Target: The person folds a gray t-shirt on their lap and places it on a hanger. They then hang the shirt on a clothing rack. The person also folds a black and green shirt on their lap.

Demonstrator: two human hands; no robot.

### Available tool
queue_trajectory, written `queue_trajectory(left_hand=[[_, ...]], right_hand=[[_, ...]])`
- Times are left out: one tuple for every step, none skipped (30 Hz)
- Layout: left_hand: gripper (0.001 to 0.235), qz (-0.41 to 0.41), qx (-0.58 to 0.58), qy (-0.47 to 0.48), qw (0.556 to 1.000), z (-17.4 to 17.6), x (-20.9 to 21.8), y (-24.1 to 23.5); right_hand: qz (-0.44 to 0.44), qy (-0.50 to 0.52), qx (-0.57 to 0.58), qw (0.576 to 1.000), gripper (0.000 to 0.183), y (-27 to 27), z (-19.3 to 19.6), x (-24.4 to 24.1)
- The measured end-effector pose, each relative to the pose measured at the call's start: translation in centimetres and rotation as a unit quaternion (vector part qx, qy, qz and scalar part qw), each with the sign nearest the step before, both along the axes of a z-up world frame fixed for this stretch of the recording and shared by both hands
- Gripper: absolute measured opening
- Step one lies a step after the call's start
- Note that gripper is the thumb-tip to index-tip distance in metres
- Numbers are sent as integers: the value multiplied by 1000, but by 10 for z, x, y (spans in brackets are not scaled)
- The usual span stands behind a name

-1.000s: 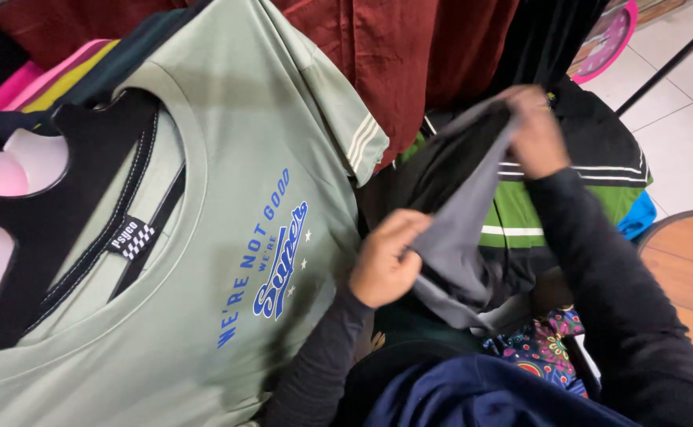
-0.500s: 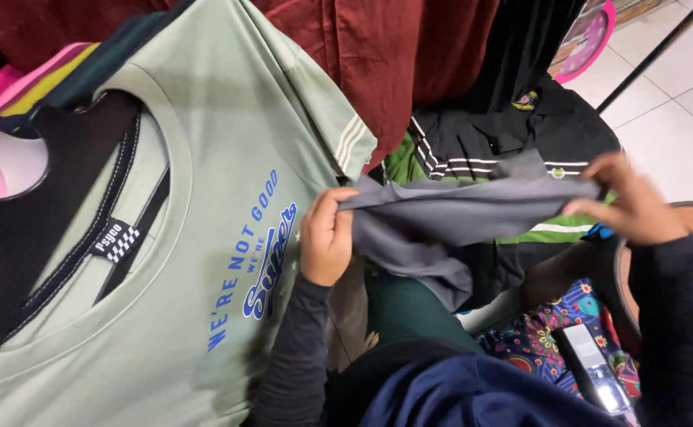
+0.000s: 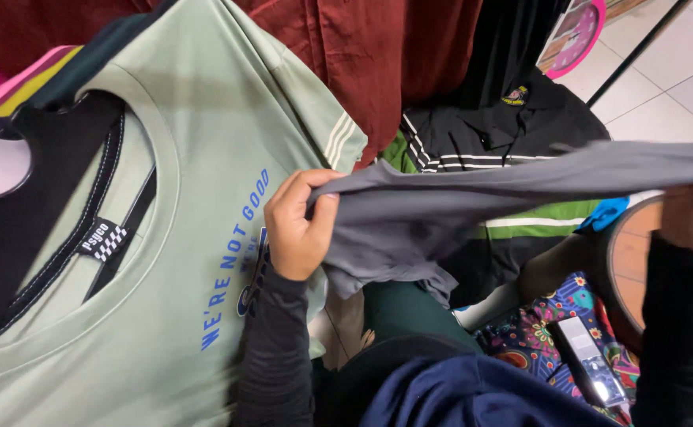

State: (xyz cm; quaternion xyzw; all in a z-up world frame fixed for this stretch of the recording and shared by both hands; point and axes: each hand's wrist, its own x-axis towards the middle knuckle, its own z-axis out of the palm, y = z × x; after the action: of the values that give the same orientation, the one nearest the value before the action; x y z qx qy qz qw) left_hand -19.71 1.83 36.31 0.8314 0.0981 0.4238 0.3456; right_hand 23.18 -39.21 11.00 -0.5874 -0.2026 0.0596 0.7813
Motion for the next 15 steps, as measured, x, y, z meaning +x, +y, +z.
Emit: queue_trajectory(left_hand=[[18,0,0,-1,1000,6,-3,-5],[18,-35,22,-14,999,11,-5,-10],[20,-70,42,-26,996,16,-8,-15],[20,-69,41,-26,996,22,-11,-20],[18,-79,44,-36,995,26,-16,-26],[17,-90,46,-47,994,30,-20,-33],[17,-92,45,-48,994,25,-18,-27],[17,-80,60,-38,994,21,-16,-20],[19,-69,76,-29,994,17,-13,-14],[19,-70,77,-30,994,1,-2,-2],[14,-59,53,1,997,-17,7,10],[10,-48,28,32,998,-34,17,23],[10,-49,28,34,998,-60,23,30],[8,-50,2,92,994,-85,29,36],[7,-52,-24,150,987,-110,36,45]], right_hand=[[0,-1,0,1000,41,-3,0,4],[3,-17,-25,1000,39,-6,0,8],[7,-30,-52,998,38,-9,-2,11],[7,-30,-53,998,38,-11,-3,12],[12,-48,-96,994,36,-18,-5,10],[17,-65,-139,988,35,-25,-7,7],[15,-66,-140,988,35,-29,-7,6],[17,-87,-180,980,35,-35,-5,4],[20,-108,-218,970,36,-38,-4,4],[17,-109,-217,970,36,-42,-4,3],[21,-128,-254,958,38,-44,-5,2],[25,-148,-292,945,41,-47,-6,1],[25,-146,-292,945,41,-50,-8,-1],[30,-164,-329,929,44,-53,-9,-2],[34,-181,-365,913,48,-54,-11,-2]])
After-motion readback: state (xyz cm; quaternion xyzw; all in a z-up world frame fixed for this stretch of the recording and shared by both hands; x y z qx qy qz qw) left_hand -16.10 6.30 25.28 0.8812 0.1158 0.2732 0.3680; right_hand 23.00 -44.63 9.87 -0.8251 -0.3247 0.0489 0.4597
